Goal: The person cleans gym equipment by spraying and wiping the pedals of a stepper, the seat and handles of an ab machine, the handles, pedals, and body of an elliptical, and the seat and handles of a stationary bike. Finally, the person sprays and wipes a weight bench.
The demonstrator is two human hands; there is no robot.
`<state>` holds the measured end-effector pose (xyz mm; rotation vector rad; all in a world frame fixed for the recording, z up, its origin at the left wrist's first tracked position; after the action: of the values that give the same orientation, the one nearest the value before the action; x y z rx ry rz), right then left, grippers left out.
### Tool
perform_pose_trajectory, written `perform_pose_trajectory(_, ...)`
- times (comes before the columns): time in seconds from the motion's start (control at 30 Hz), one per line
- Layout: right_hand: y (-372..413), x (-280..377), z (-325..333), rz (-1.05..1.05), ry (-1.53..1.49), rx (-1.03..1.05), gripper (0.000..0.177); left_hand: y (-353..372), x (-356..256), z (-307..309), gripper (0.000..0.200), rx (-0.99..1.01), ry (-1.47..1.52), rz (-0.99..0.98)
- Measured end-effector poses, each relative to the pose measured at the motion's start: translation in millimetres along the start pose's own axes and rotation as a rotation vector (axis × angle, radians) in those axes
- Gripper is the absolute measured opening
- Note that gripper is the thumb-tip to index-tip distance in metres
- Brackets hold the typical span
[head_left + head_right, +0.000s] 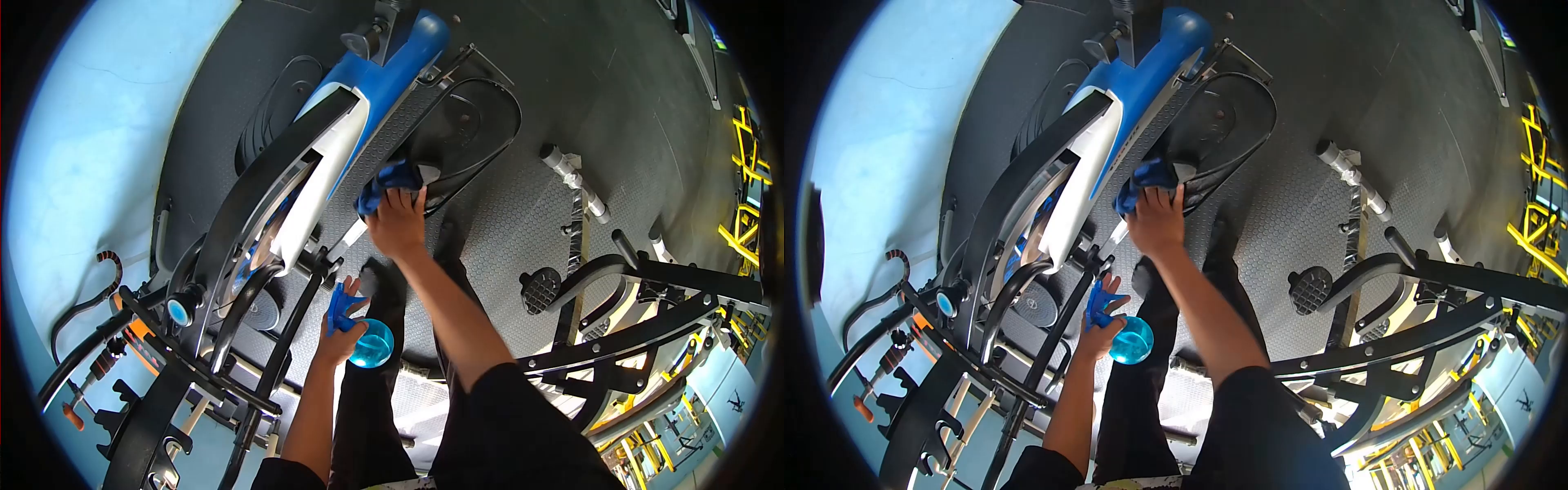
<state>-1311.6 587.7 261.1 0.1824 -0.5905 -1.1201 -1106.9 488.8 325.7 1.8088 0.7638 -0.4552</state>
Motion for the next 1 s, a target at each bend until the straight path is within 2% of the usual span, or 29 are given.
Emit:
perform_pose_trajectory(0.03,10,-5,4,0.161,-0.015,-0.028,0.049,4,-1,1,0.095,0.001,0.000,-0.007)
perform_pose_trajectory(0.07,18,-15,6,0.269,0.074,0.083,0.048,7,-4,2,0.095,0.000,-0.021,-0.011)
perform_pose_trajectory(0.1,19,-30,23,0.271,0.087,0.071,0.048,7,-8,3,0.094,0.002,-0.043,-0.019)
perform_pose_trajectory(0.17,32,-46,34,0.503,0.368,0.432,0.048,9,-22,-1,0.092,0.031,-0.104,-0.048)
perform_pose_trajectory(0.3,16,-115,114,0.436,0.537,0.290,0.052,22,-41,-7,0.091,0.018,-0.142,-0.067)
perform_pose_trajectory(0.37,4,-132,152,0.369,0.672,0.134,0.055,25,-42,-14,0.093,0.025,-0.082,-0.015)
perform_pose_trajectory(0.4,7,-131,155,0.353,0.662,0.121,0.055,25,-42,-18,0.093,0.059,-0.115,-0.037)
perform_pose_trajectory(0.47,4,-139,152,0.123,0.558,0.198,0.045,24,-51,-35,0.092,0.063,-0.148,0.013)
perform_pose_trajectory(0.53,34,-116,129,0.076,0.323,0.049,0.044,24,-61,-53,0.093,0.082,-0.157,0.036)
perform_pose_trajectory(0.57,46,-105,109,0.085,0.144,0.349,0.038,24,-73,-67,0.093,0.100,-0.142,0.047)
perform_pose_trajectory(0.6,71,-94,112,-0.033,-0.210,0.590,0.033,24,-84,-80,0.093,0.117,-0.146,0.059)
perform_pose_trajectory(0.63,91,-92,95,-0.036,-0.343,0.502,0.034,21,-96,-94,0.092,0.135,-0.147,0.069)
perform_pose_trajectory(0.67,113,-94,94,-0.132,-0.531,0.425,0.036,20,-112,-111,0.092,0.123,-0.125,0.085)
perform_pose_trajectory(0.7,133,-105,78,-0.248,-0.698,0.257,0.038,18,-128,-123,0.092,0.122,-0.139,0.068)
perform_pose_trajectory(0.77,172,-123,58,-0.331,-1.118,0.265,0.042,12,-155,-152,0.088,0.136,-0.244,0.070)
perform_pose_trajectory(0.8,193,-128,64,-0.404,-1.496,0.217,0.040,12,-166,-164,0.083,0.117,-0.238,0.140)
perform_pose_trajectory(0.83,211,-129,75,-0.464,-1.878,0.166,0.039,12,-189,-182,0.083,0.121,-0.253,0.122)
perform_pose_trajectory(0.9,237,-140,114,-0.237,-2.548,0.244,0.044,15,-238,-225,0.079,0.149,-0.326,-0.047)
perform_pose_trajectory(0.93,243,-151,146,-0.216,-2.535,0.254,0.044,17,-250,-236,0.077,0.160,-0.333,-0.026)
perform_pose_trajectory(1.0,255,-173,220,-0.363,-2.596,0.120,0.050,29,-287,-264,0.077,0.151,-0.342,-0.088)
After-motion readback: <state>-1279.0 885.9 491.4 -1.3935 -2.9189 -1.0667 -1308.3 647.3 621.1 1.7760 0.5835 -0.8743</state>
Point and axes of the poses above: each hand's wrist, its own y-axis away from the middle knuckle, its own z-axis out of the back of the hand, x = y × z, the point moved 7 cm from there along -y, towards the middle knuckle, and after that the axes turned 15 degrees about x, right-handed, at the moved point
